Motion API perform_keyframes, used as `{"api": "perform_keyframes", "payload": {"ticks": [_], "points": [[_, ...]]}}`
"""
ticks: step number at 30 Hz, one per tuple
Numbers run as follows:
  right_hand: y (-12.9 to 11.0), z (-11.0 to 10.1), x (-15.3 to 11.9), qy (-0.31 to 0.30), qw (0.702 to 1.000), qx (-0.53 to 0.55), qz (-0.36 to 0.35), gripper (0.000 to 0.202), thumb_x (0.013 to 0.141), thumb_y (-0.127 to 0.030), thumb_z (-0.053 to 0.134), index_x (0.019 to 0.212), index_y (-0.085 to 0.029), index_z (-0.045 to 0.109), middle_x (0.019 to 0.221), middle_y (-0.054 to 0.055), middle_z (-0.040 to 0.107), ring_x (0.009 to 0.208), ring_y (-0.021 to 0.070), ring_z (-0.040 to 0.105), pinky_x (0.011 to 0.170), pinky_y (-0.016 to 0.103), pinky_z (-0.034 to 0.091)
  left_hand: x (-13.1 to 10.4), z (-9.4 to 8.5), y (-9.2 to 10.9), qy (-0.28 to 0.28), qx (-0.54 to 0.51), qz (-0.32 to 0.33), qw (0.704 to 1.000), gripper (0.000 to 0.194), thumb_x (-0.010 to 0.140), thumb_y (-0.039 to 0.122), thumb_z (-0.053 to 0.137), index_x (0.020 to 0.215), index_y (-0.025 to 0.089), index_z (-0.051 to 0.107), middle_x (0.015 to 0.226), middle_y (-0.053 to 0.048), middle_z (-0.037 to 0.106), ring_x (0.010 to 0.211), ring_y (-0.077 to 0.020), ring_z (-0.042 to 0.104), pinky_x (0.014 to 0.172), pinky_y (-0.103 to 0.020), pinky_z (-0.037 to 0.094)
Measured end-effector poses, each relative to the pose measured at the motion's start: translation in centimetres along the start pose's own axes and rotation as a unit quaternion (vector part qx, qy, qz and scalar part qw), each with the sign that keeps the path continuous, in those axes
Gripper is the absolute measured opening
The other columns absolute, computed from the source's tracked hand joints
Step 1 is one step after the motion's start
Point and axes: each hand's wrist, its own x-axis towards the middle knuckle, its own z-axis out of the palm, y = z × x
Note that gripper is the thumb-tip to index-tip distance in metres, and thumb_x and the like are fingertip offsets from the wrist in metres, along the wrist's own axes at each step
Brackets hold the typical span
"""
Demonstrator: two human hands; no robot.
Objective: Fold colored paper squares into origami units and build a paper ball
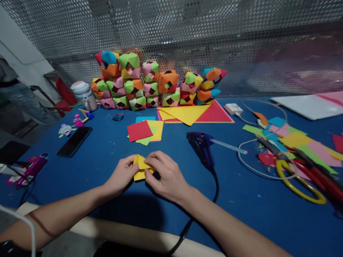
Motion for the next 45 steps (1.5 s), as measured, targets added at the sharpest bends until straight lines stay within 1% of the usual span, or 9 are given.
{"api": "perform_keyframes", "payload": {"ticks": [5, 10, 12, 18, 27, 32, 38, 42, 45], "points": [[-0.1, 0.0, 0.2, 0.004, 0.997, 0.045, 0.061, 0.013, 0.087, -0.018, 0.046, 0.083, -0.018, 0.058, 0.086, 0.007, 0.059, 0.081, 0.0164, 0.057, 0.072, 0.030, 0.048, 0.0, -0.1, 0.1, -0.013, 0.011, 0.001, 1.000, 0.016, 0.076, 0.028, 0.056, 0.078, 0.013, 0.059, 0.072, 0.000, 0.055, 0.065, -0.0105, 0.050, 0.061, -0.021, 0.040], [0.3, 0.2, 0.1, -0.009, 0.992, 0.048, 0.117, 0.010, 0.085, -0.018, 0.051, 0.092, -0.018, 0.057, 0.085, 0.005, 0.060, 0.075, 0.0153, 0.057, 0.067, 0.028, 0.047, -0.1, -0.1, 0.4, -0.026, 0.038, 0.025, 0.999, 0.017, 0.079, 0.028, 0.053, 0.073, 0.013, 0.058, 0.067, 0.002, 0.052, 0.063, -0.0098, 0.046, 0.060, -0.020, 0.038], [0.3, 0.2, 0.2, -0.005, 0.991, 0.051, 0.121, 0.010, 0.085, -0.018, 0.050, 0.091, -0.018, 0.058, 0.084, 0.005, 0.061, 0.076, 0.0156, 0.057, 0.067, 0.028, 0.047, -0.2, -0.1, 0.5, -0.028, 0.054, 0.034, 0.998, 0.018, 0.079, 0.029, 0.052, 0.073, 0.013, 0.059, 0.068, 0.001, 0.052, 0.064, -0.0103, 0.047, 0.060, -0.020, 0.038], [-0.1, 0.0, 0.4, 0.003, 0.991, 0.054, 0.119, 0.010, 0.084, -0.018, 0.050, 0.085, -0.018, 0.060, 0.081, 0.005, 0.062, 0.075, 0.0157, 0.058, 0.067, 0.028, 0.047, -0.6, -0.1, 0.7, 0.013, 0.067, 0.044, 0.997, 0.024, 0.079, 0.032, 0.054, 0.096, 0.015, 0.060, 0.078, -0.002, 0.059, 0.070, -0.0129, 0.052, 0.062, -0.022, 0.042], [-0.1, 0.0, 0.3, 0.014, 0.991, 0.056, 0.121, 0.012, 0.084, -0.020, 0.049, 0.087, -0.018, 0.060, 0.080, 0.005, 0.063, 0.072, 0.0156, 0.059, 0.065, 0.028, 0.048, -0.6, -0.2, 0.9, 0.037, 0.075, 0.071, 0.994, 0.021, 0.081, 0.033, 0.053, 0.087, 0.015, 0.063, 0.083, -0.003, 0.063, 0.077, -0.0145, 0.056, 0.069, -0.023, 0.044], [-0.1, 0.0, 0.3, -0.003, 0.988, 0.058, 0.144, 0.013, 0.084, -0.019, 0.049, 0.082, -0.018, 0.061, 0.076, 0.003, 0.065, 0.068, 0.0141, 0.059, 0.062, 0.026, 0.047, -0.5, -0.3, 0.9, 0.041, 0.060, 0.057, 0.996, 0.019, 0.080, 0.031, 0.054, 0.084, 0.015, 0.063, 0.078, -0.002, 0.061, 0.074, -0.0137, 0.054, 0.067, -0.023, 0.043], [0.0, 0.0, 0.2, 0.009, 0.989, 0.048, 0.142, 0.014, 0.084, -0.019, 0.048, 0.079, -0.019, 0.061, 0.074, 0.003, 0.065, 0.066, 0.0141, 0.059, 0.061, 0.025, 0.047, -0.7, -0.1, 1.3, 0.022, 0.014, 0.032, 0.999, 0.021, 0.078, 0.033, 0.055, 0.083, 0.014, 0.062, 0.073, -0.001, 0.058, 0.067, -0.0122, 0.052, 0.062, -0.022, 0.042], [0.0, -0.1, 0.2, 0.015, 0.989, 0.047, 0.143, 0.014, 0.084, -0.018, 0.048, 0.078, -0.019, 0.061, 0.073, 0.002, 0.064, 0.065, 0.0141, 0.059, 0.060, 0.025, 0.046, -0.8, 0.0, 1.2, 0.013, 0.040, 0.034, 0.999, 0.023, 0.073, 0.034, 0.062, 0.083, 0.014, 0.060, 0.067, 0.002, 0.054, 0.062, -0.0103, 0.049, 0.059, -0.021, 0.040], [-0.1, -0.1, 0.3, 0.020, 0.989, 0.050, 0.141, 0.013, 0.083, -0.018, 0.049, 0.078, -0.019, 0.061, 0.072, 0.002, 0.063, 0.065, 0.0139, 0.058, 0.061, 0.025, 0.046, -0.7, 0.0, 0.9, 0.022, 0.060, 0.036, 0.997, 0.021, 0.076, 0.035, 0.059, 0.077, 0.014, 0.058, 0.063, 0.003, 0.050, 0.057, -0.0083, 0.044, 0.054, -0.019, 0.036]]}}
